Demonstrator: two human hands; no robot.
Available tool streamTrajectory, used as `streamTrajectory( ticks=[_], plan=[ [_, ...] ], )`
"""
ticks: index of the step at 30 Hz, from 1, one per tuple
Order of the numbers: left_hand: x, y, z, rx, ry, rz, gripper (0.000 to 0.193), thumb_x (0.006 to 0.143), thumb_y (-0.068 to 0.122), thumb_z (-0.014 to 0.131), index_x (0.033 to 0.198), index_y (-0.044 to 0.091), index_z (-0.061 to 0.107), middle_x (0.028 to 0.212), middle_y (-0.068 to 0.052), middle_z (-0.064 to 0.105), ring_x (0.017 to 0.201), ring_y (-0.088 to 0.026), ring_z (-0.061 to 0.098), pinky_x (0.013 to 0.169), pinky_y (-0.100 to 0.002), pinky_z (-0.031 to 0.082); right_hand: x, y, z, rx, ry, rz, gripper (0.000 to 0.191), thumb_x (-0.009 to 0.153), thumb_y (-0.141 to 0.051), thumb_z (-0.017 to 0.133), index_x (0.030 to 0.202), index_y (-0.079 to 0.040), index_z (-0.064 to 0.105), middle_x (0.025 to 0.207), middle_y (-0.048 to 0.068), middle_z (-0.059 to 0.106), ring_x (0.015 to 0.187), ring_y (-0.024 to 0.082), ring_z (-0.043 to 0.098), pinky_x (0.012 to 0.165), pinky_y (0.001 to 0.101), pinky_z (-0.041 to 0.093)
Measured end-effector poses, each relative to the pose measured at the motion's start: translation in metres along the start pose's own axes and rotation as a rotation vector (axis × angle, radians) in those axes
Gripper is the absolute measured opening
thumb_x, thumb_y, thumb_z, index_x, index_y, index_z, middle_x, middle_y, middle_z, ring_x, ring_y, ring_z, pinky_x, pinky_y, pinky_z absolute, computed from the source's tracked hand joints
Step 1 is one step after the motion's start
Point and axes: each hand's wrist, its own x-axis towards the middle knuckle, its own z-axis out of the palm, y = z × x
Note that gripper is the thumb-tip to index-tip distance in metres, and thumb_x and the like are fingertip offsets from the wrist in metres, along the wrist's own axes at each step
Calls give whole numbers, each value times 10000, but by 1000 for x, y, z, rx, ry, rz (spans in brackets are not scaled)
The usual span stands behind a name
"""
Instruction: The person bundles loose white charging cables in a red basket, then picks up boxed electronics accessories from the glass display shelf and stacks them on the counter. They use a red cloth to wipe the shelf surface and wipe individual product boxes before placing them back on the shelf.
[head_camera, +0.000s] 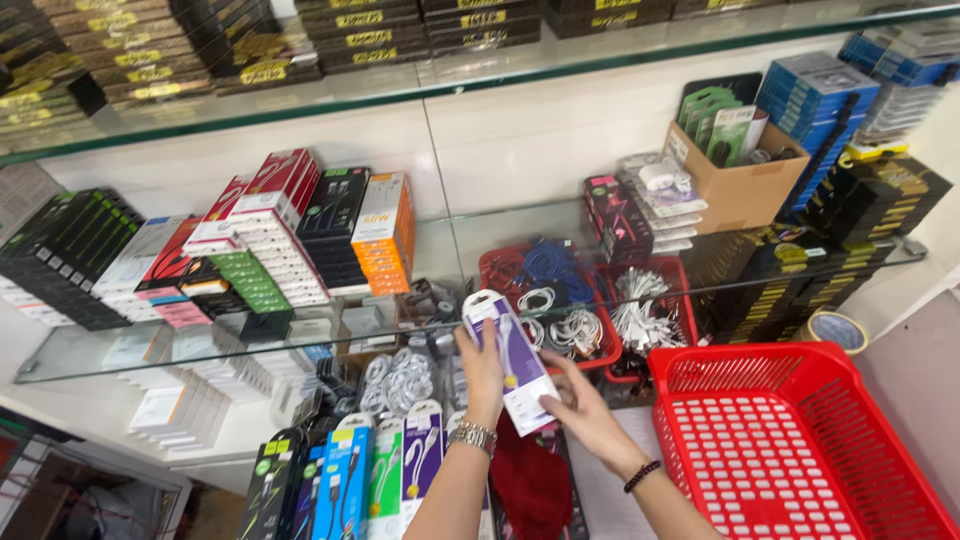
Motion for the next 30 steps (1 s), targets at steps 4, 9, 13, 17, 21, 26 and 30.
streamTrajectory(
  ticks=[4,9,13,17,21,26,30],
  plan=[
    [12,16,42,219,-223,544,641,1004,275,643,1453,-60,331,1362,-245,544,1279,-333,538,1070,-435,393,44,-72,-22,-206,120,-430,539,920,-104,700,1423,-63,509,1323,142,682,1166,148,665,954,281,533],
    [1,9,54,682,-452,566,379,965,195,575,1310,48,635,1257,-201,662,1228,-386,574,1085,-472,406,76,-104,-28,-1071,436,-225,561,884,-260,688,1406,-97,565,1413,194,553,1243,314,551,1011,448,475],
    [-8,2,52,630,-281,669,346,939,113,605,1270,21,644,1272,-196,665,1239,-378,576,1099,-496,360,70,-78,-20,-1383,281,-529,569,909,-303,637,1378,2,535,1484,211,469,1391,352,395,1112,604,265],
    [-21,10,43,546,-236,602,307,934,112,609,1231,45,651,1247,-175,671,1236,-357,572,1064,-439,421,91,-65,-21,-1552,305,-542,624,918,-342,606,1375,69,500,1485,216,474,1383,350,430,1173,576,258],
    [-35,23,21,524,-196,587,253,954,131,605,1187,68,680,1260,-157,668,1248,-338,573,1078,-422,417,120,-71,-22,-1554,294,-524,650,949,-379,583,1397,80,481,1486,219,478,1376,356,432,1172,576,254],
    [-36,17,-42,560,-29,530,213,973,150,584,1115,65,718,1126,-148,731,1092,-336,654,944,-426,496,107,-79,-15,-1423,322,-666,599,941,-353,605,1400,20,511,1464,229,513,1350,365,453,1154,559,280],
    [-22,-20,-111,519,261,402,200,986,192,591,1059,58,720,1031,-146,757,992,-327,709,875,-433,536,55,-62,26,-913,114,-249,538,945,-386,587,1405,-108,561,1332,163,667,1237,312,628,1094,452,474]
  ],
)
